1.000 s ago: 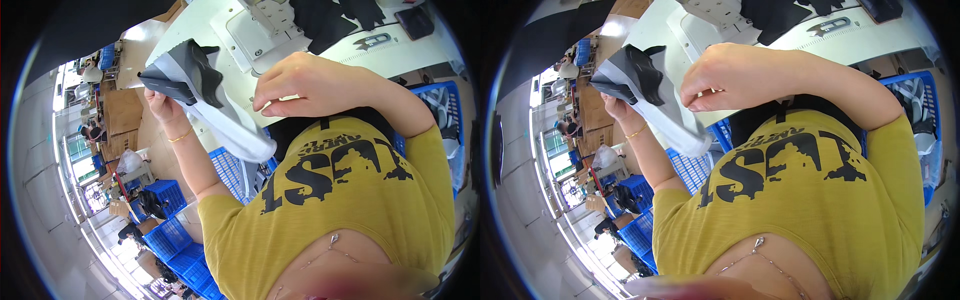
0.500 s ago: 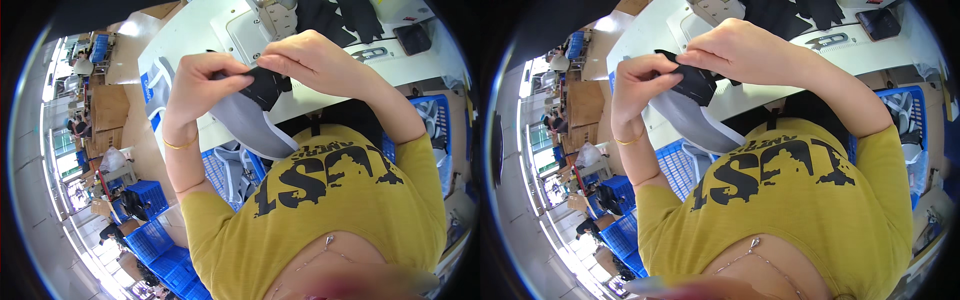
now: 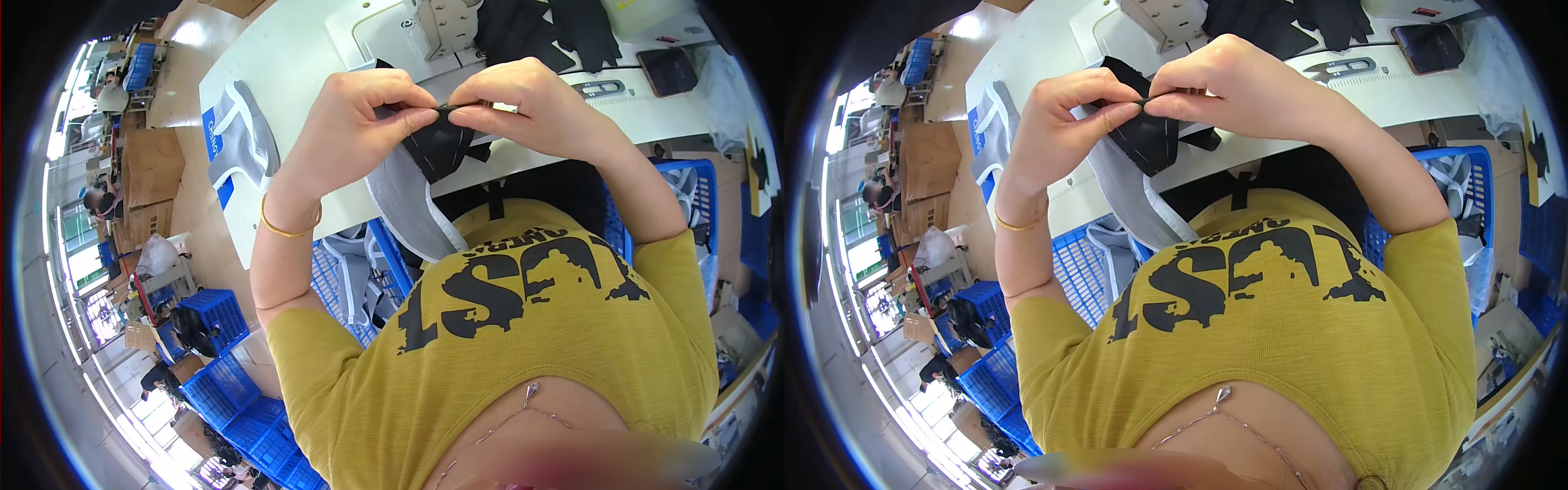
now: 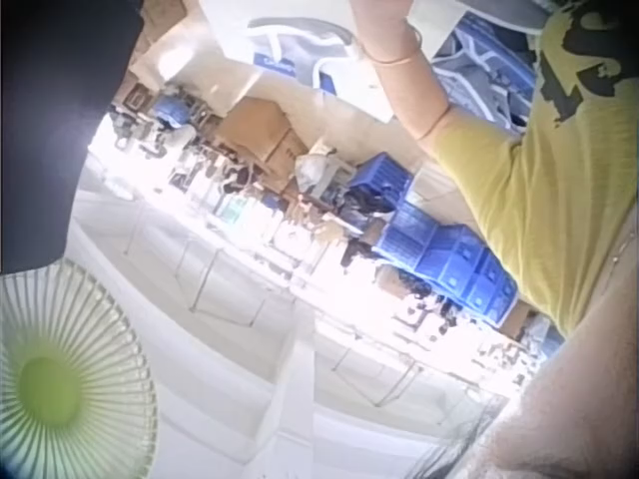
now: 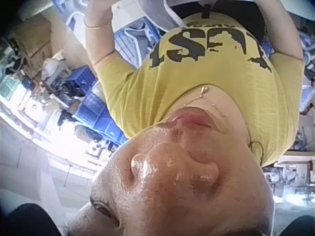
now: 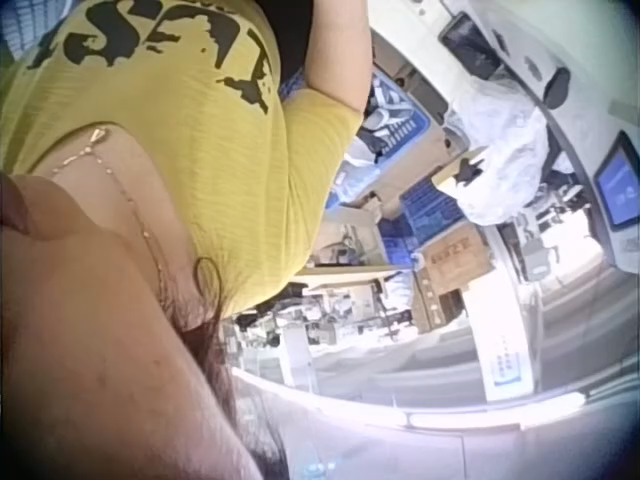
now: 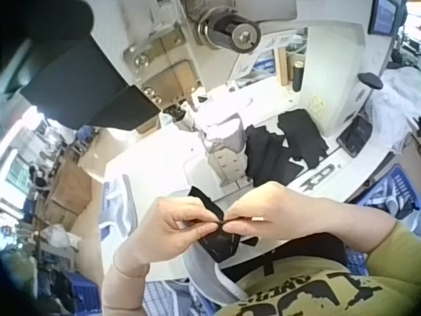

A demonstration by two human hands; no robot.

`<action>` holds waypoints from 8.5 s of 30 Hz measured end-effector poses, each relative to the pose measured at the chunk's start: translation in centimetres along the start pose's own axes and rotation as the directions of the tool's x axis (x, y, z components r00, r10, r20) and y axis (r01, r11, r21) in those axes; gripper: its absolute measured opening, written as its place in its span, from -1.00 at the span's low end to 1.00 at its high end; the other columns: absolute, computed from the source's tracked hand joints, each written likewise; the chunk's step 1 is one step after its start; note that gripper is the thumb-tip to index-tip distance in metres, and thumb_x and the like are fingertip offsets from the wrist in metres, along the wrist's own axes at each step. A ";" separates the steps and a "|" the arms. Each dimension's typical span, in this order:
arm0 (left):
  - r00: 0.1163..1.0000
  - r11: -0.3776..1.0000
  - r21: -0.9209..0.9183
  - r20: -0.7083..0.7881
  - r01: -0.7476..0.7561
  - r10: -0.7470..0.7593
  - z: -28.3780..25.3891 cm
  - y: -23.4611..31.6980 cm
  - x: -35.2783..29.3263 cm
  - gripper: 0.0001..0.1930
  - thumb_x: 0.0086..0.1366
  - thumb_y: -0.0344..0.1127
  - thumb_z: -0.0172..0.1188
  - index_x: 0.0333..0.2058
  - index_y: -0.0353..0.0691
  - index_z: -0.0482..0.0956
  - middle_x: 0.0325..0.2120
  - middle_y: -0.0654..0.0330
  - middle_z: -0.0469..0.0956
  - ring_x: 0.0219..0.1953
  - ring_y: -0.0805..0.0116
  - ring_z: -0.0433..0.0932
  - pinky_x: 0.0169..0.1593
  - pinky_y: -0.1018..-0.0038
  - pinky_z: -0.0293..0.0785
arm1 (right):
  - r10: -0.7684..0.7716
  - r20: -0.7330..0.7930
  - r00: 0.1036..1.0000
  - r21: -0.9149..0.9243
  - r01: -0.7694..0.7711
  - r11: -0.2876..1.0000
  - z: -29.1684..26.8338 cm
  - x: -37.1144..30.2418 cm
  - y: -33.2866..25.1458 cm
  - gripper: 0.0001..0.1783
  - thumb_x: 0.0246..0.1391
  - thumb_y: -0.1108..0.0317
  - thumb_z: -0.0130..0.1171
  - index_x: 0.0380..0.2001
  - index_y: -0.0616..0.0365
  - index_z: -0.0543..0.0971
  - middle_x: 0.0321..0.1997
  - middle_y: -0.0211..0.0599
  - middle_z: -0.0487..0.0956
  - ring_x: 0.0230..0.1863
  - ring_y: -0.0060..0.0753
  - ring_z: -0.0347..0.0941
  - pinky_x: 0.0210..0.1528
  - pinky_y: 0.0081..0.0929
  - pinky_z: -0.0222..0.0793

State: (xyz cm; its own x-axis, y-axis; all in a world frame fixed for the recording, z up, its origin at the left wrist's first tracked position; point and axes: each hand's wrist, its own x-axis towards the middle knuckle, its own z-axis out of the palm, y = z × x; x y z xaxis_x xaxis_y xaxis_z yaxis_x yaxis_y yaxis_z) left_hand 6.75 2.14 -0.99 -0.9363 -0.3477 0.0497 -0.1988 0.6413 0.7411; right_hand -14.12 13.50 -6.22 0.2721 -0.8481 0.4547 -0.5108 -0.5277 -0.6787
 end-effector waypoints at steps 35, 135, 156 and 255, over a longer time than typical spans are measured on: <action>0.987 0.977 0.145 0.051 -0.156 0.150 -0.9 -1.4 2.2 -0.87 0.08 -0.41 0.41 -0.44 -0.28 0.63 -0.54 0.28 0.54 -0.38 0.41 0.47 -0.05 0.45 0.33 | -0.036 -0.006 0.999 -0.023 0.036 0.999 -1.6 -0.7 1.3 -0.87 0.09 0.41 0.29 -0.35 0.26 0.62 -0.57 -0.14 0.57 -0.56 -0.19 0.53 -0.48 -0.43 0.41; 0.712 0.584 0.772 -0.262 -0.251 0.652 -0.1 0.0 4.1 -0.83 0.14 -0.47 0.29 -0.26 -0.37 0.67 -0.17 0.05 0.67 -0.04 0.19 0.64 0.17 0.27 0.48 | 0.565 -0.389 0.728 0.863 0.072 0.501 3.5 3.9 -0.5 -0.71 0.29 0.36 0.13 -0.05 0.36 0.61 -0.19 -0.32 0.65 -0.20 -0.65 0.55 -0.09 -0.60 0.54; 0.710 0.571 0.798 -0.290 -0.191 0.642 -0.7 1.1 5.3 -0.83 0.11 -0.48 0.30 -0.27 -0.33 0.67 -0.25 0.12 0.66 -0.16 0.20 0.64 0.10 0.25 0.52 | 0.596 -0.375 0.710 0.895 0.111 0.431 2.2 5.3 -1.0 -0.75 0.31 0.38 0.09 -0.14 0.36 0.62 -0.26 -0.33 0.65 -0.25 -0.63 0.57 -0.12 -0.60 0.56; 0.637 0.610 0.771 -0.381 -0.181 0.670 -1.5 -2.8 4.7 -0.63 0.16 -0.56 0.10 -0.02 -0.42 0.55 -0.09 0.00 0.59 0.00 0.03 0.55 0.19 0.17 0.35 | 0.532 -0.337 0.777 0.907 0.116 0.405 4.1 5.5 -2.3 -0.52 0.20 0.59 0.03 0.20 0.40 0.33 0.18 -0.11 0.48 0.29 -0.40 0.35 0.31 -0.50 0.25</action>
State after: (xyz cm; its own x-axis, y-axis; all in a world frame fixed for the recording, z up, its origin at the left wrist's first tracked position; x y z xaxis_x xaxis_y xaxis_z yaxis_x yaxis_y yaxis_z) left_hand 3.36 -2.31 -1.88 -0.6196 -0.0521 0.7832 -0.1750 0.9818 -0.0732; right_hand -8.08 9.83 -4.52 -0.3355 -0.9235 0.1862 0.5643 -0.3552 -0.7453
